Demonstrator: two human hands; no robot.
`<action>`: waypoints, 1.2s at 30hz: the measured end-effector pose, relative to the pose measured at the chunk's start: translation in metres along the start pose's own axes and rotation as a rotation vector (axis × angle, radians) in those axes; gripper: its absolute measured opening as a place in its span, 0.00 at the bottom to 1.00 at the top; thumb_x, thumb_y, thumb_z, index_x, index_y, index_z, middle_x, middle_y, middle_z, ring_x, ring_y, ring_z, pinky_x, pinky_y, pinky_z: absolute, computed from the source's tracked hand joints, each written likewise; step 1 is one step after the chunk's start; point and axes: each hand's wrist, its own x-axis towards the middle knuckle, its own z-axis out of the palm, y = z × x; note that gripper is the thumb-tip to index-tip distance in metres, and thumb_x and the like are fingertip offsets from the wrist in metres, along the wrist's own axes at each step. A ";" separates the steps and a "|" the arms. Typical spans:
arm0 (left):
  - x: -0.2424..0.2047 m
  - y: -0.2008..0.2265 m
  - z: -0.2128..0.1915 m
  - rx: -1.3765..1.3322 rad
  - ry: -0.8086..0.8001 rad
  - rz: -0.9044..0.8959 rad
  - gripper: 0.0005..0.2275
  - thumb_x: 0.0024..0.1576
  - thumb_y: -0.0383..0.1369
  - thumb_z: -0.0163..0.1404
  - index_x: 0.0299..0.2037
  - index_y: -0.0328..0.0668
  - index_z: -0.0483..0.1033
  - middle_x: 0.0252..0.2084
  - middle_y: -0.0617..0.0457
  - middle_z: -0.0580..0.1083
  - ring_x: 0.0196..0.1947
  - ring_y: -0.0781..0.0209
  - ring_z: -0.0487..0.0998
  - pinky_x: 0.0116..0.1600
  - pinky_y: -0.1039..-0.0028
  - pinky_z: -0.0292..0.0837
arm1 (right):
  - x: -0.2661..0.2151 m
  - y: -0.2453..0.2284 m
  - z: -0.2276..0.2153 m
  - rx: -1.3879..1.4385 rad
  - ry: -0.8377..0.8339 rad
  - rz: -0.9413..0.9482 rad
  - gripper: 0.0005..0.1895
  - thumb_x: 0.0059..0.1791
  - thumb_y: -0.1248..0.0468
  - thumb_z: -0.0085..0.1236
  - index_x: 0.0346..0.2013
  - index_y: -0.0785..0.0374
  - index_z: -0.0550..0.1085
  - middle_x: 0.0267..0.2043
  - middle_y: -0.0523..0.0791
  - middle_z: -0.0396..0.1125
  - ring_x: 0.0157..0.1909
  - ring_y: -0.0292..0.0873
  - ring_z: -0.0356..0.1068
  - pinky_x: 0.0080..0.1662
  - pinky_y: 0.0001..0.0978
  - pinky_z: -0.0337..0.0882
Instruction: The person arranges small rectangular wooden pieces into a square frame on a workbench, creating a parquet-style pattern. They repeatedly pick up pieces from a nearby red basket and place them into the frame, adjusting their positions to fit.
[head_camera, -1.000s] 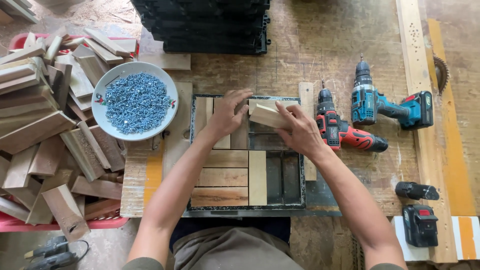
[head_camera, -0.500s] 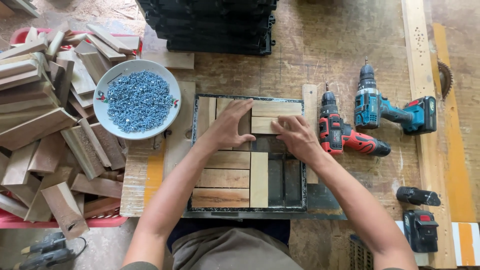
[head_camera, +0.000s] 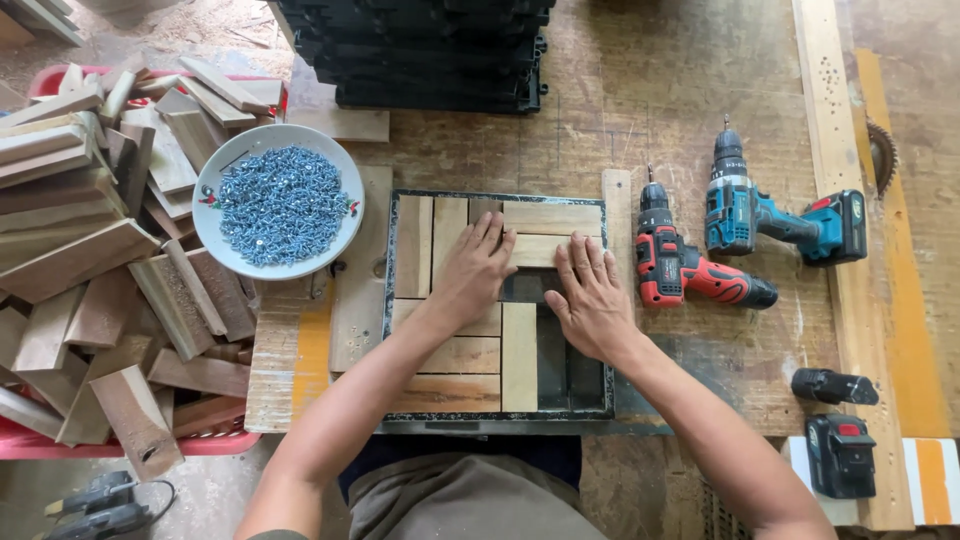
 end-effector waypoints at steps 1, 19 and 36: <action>0.003 -0.003 0.007 -0.001 0.000 -0.001 0.24 0.69 0.45 0.37 0.71 0.38 0.63 0.73 0.36 0.59 0.75 0.42 0.55 0.75 0.55 0.50 | -0.005 -0.002 0.002 -0.001 -0.001 -0.001 0.37 0.59 0.42 0.29 0.75 0.62 0.55 0.79 0.59 0.43 0.80 0.59 0.40 0.75 0.52 0.37; 0.023 0.025 -0.004 0.035 -0.148 0.069 0.28 0.68 0.45 0.36 0.76 0.39 0.51 0.78 0.40 0.50 0.78 0.45 0.46 0.78 0.58 0.38 | -0.007 0.056 -0.019 0.647 -0.130 -0.058 0.32 0.57 0.53 0.37 0.76 0.56 0.54 0.78 0.54 0.45 0.77 0.59 0.43 0.73 0.52 0.47; 0.038 -0.008 0.047 -0.630 0.116 -0.051 0.22 0.48 0.33 0.68 0.54 0.49 0.80 0.67 0.51 0.71 0.71 0.53 0.64 0.77 0.67 0.55 | 0.046 0.099 -0.011 0.703 -0.044 0.171 0.29 0.35 0.74 0.75 0.51 0.65 0.78 0.35 0.48 0.75 0.37 0.42 0.77 0.40 0.33 0.79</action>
